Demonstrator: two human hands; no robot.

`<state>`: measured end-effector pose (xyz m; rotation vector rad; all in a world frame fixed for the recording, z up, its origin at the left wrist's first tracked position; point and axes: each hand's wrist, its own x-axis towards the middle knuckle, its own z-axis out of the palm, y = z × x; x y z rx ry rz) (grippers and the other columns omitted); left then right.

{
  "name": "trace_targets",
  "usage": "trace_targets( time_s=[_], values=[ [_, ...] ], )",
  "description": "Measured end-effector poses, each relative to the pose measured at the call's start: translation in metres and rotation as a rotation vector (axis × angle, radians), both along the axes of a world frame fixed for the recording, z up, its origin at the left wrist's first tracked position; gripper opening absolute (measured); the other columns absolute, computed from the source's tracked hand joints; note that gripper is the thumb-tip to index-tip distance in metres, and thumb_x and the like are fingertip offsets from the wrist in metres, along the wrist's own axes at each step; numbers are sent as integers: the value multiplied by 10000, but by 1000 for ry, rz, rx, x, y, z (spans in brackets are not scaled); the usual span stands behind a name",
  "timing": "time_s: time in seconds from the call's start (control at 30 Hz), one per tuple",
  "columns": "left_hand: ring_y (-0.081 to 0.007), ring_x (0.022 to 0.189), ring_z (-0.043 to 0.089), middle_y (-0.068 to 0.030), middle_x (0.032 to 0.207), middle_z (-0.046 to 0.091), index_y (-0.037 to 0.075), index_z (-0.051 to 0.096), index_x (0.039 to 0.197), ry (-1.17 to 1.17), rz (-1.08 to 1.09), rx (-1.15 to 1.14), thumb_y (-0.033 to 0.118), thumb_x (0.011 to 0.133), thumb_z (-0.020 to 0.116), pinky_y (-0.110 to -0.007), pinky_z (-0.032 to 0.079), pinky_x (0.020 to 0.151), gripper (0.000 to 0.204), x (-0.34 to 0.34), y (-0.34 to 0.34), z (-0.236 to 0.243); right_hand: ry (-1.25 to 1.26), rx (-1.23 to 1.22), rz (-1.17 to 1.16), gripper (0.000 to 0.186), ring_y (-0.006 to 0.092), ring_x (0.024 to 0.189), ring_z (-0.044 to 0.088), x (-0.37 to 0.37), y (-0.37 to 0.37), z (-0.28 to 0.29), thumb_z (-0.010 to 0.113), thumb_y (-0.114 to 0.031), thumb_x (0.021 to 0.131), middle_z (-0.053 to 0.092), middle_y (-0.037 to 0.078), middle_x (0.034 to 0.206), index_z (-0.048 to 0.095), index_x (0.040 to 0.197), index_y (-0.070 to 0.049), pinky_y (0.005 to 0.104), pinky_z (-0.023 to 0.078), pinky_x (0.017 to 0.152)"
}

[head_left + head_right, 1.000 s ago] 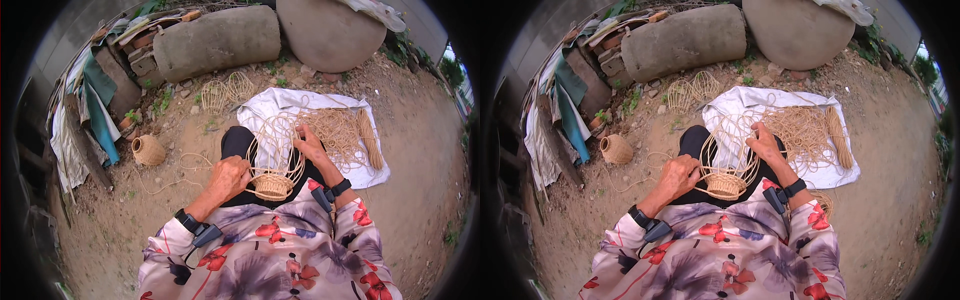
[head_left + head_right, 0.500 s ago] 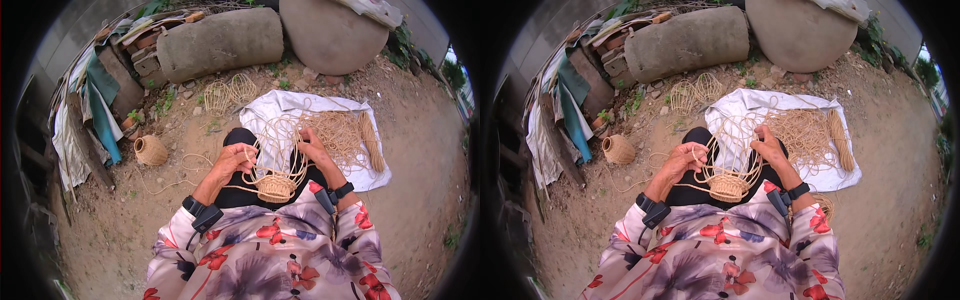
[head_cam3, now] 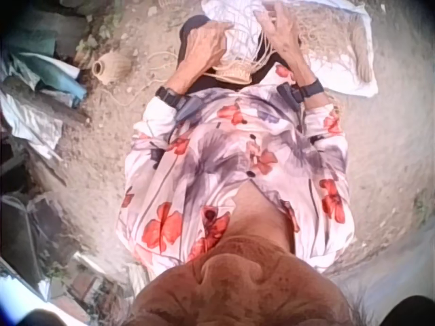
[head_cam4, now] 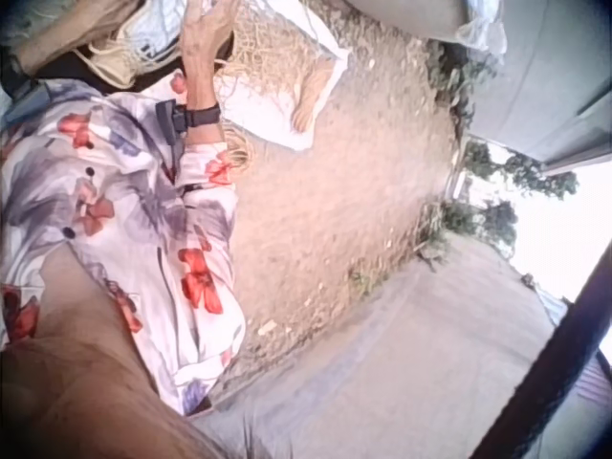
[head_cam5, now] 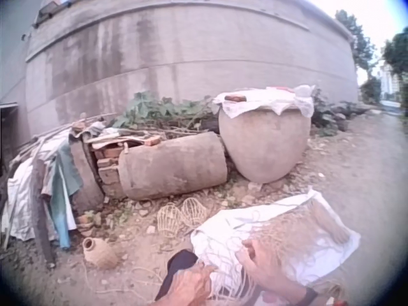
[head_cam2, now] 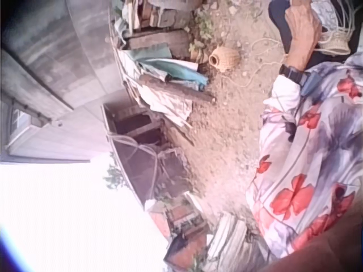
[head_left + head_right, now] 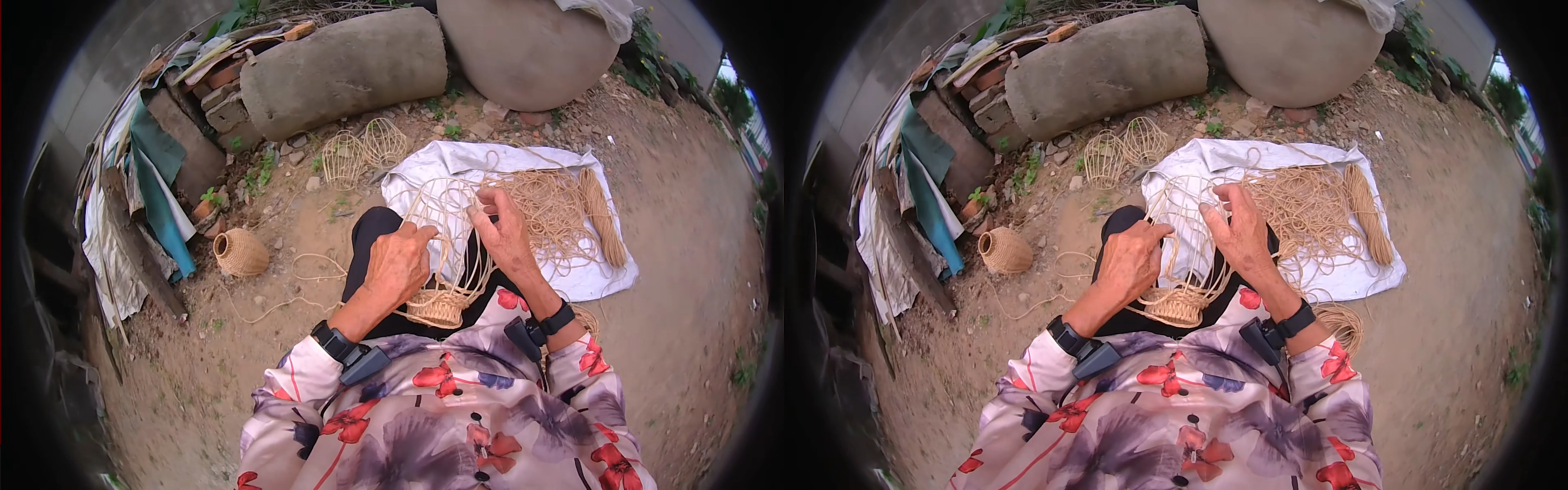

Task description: The recorder is weaving the vertical supports of a small wicker or rattan basket frame using long strips of flexible material.

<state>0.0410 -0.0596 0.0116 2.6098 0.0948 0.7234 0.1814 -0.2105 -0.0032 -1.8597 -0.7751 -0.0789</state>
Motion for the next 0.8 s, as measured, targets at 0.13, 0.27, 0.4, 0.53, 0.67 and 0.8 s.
trace_targets(
  time_s=[0.13, 0.27, 0.4, 0.53, 0.67, 0.8],
  values=[
    [-363, 716, 629, -185, 814, 639, 27, 664, 1017, 99, 0, 100, 8, 770, 558, -448, 505, 636, 270, 7, -11, -6, -83, -229, 65, 467, 367, 1050, 527, -9, 22, -4, 655, -317, 796, 522, 177, 1119, 529, 1148, -38, 449, 452, 866],
    [-273, 610, 594, -147, 772, 630, 43, 664, 1070, 83, -51, -150, 55, 803, 608, -366, 484, 565, 274, -1, 1, -6, -28, -291, 31, 484, 357, 1104, 500, -15, 31, -1, 629, -256, 728, 501, 164, 1160, 543, 1165, -65, 456, 432, 911],
    [-88, 569, 503, -44, 773, 628, 78, 673, 1084, 187, -86, -876, 143, 874, 643, -222, 404, 502, 222, -22, 20, -5, -105, -406, -9, 554, 334, 1163, 468, -16, 36, 1, 654, -262, 690, 487, 137, 1230, 541, 1206, -92, 468, 401, 949],
    [-21, 555, 397, 33, 682, 490, 66, 590, 1139, 229, -298, -1752, 115, 880, 643, -185, 319, 457, 268, -45, 18, 8, -81, -363, -4, 539, 343, 1157, 466, -10, 39, -11, 646, -243, 695, 484, 145, 1226, 534, 1197, -81, 463, 403, 944],
    [-16, 530, 339, 76, 625, 402, 60, 563, 1078, 190, -64, -1257, 62, 836, 636, -186, 283, 454, 253, -78, 70, -20, 10, -317, 113, 521, 359, 1125, 482, 0, 37, -1, 645, -205, 693, 490, 173, 1192, 516, 1178, -67, 438, 408, 938],
    [-20, 537, 371, 82, 636, 444, 59, 580, 1022, 276, 77, -1269, 55, 822, 628, -189, 299, 482, 205, -95, 63, -44, 77, -343, 117, 522, 358, 1118, 489, 6, 39, 3, 654, -195, 687, 494, 187, 1174, 507, 1171, -64, 421, 411, 937]
  ],
)
